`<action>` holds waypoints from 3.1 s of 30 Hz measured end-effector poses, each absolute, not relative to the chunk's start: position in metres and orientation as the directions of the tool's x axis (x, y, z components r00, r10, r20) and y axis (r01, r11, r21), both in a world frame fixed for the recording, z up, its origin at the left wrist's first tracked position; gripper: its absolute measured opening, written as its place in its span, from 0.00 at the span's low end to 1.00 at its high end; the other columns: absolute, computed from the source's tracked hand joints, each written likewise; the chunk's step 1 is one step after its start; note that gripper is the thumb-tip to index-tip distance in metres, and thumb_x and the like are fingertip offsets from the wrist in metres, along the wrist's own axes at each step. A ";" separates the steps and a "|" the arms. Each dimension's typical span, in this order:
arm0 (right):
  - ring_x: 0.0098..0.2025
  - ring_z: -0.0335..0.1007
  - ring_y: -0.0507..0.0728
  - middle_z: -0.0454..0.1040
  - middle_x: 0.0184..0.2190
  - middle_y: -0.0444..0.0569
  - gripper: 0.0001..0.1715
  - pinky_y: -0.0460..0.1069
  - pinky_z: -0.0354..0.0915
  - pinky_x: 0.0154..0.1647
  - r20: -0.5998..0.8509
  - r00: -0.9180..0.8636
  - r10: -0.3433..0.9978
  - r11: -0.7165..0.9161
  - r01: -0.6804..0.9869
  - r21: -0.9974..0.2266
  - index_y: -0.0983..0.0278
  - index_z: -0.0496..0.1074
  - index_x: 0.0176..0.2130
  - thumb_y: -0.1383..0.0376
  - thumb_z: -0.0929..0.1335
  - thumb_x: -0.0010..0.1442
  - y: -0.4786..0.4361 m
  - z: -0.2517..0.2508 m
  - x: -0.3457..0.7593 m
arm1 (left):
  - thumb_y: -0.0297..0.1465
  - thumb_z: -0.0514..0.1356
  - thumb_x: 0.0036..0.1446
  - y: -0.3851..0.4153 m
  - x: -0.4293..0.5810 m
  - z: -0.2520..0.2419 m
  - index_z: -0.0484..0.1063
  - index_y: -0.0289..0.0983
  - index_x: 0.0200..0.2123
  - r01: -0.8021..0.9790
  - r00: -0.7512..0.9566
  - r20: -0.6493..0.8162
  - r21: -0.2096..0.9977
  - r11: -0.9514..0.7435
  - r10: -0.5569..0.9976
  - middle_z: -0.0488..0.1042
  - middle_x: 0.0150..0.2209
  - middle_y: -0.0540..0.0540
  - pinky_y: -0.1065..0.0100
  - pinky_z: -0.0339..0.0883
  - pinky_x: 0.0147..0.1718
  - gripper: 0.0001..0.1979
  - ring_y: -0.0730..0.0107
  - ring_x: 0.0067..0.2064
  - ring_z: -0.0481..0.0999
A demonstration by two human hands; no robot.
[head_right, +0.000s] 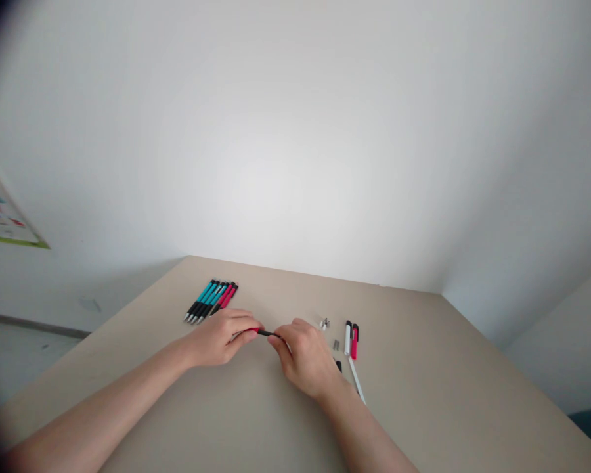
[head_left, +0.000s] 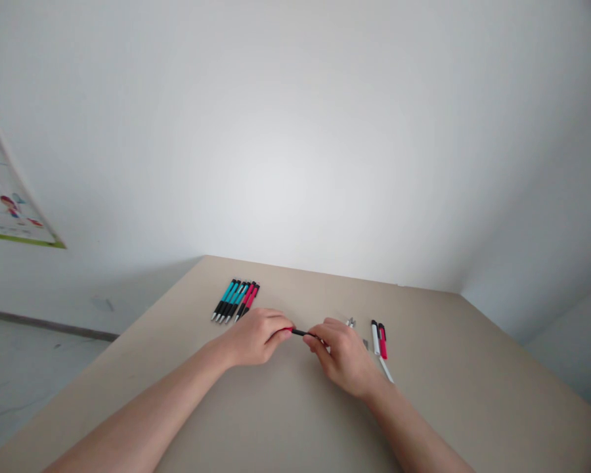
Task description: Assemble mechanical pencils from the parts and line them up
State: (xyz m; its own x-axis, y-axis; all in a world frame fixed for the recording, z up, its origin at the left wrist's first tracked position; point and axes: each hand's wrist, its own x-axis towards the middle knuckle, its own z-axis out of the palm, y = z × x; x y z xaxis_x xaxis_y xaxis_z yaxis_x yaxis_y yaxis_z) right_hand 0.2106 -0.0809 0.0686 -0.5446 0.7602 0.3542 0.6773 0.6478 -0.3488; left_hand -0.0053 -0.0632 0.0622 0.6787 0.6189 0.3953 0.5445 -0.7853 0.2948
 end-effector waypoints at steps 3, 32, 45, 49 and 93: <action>0.27 0.63 0.53 0.67 0.21 0.47 0.22 0.46 0.53 0.29 0.326 -0.537 0.778 0.627 0.698 -0.346 0.64 0.68 0.24 0.62 0.58 0.66 -0.081 0.067 0.210 | 0.29 0.51 0.63 -0.062 -0.005 0.062 0.72 0.35 0.34 0.550 0.663 0.426 0.280 -0.787 0.615 0.73 0.30 0.46 0.70 0.63 0.34 0.11 0.69 0.33 0.71; 0.26 0.63 0.52 0.66 0.21 0.47 0.22 0.46 0.51 0.28 0.326 -0.541 0.775 0.629 0.708 -0.322 0.64 0.67 0.25 0.63 0.57 0.67 -0.081 0.066 0.210 | 0.30 0.53 0.62 -0.063 -0.006 0.067 0.72 0.36 0.35 0.544 0.642 0.440 0.315 -0.778 0.628 0.75 0.32 0.46 0.62 0.59 0.42 0.09 0.64 0.40 0.66; 0.25 0.61 0.52 0.67 0.21 0.47 0.22 0.47 0.49 0.28 0.290 -0.580 0.761 0.647 0.705 -0.289 0.64 0.66 0.25 0.62 0.56 0.67 -0.083 0.064 0.210 | 0.28 0.53 0.62 -0.064 -0.005 0.067 0.71 0.36 0.30 0.548 0.653 0.422 0.311 -0.777 0.629 0.73 0.32 0.47 0.62 0.57 0.44 0.09 0.65 0.41 0.65; 0.26 0.61 0.52 0.67 0.21 0.47 0.22 0.47 0.49 0.28 0.295 -0.576 0.762 0.646 0.700 -0.303 0.64 0.66 0.25 0.63 0.56 0.67 -0.082 0.065 0.209 | 0.30 0.57 0.59 -0.064 -0.005 0.069 0.70 0.36 0.31 0.552 0.626 0.440 0.334 -0.764 0.644 0.73 0.32 0.47 0.62 0.58 0.44 0.05 0.65 0.40 0.66; 0.25 0.60 0.51 0.67 0.21 0.46 0.23 0.46 0.47 0.28 0.253 -0.583 0.772 0.635 0.723 -0.272 0.65 0.66 0.25 0.61 0.56 0.67 -0.081 0.062 0.208 | 0.30 0.58 0.58 -0.065 -0.003 0.068 0.70 0.37 0.30 0.597 0.649 0.371 0.294 -0.747 0.664 0.75 0.31 0.49 0.60 0.51 0.47 0.05 0.66 0.39 0.68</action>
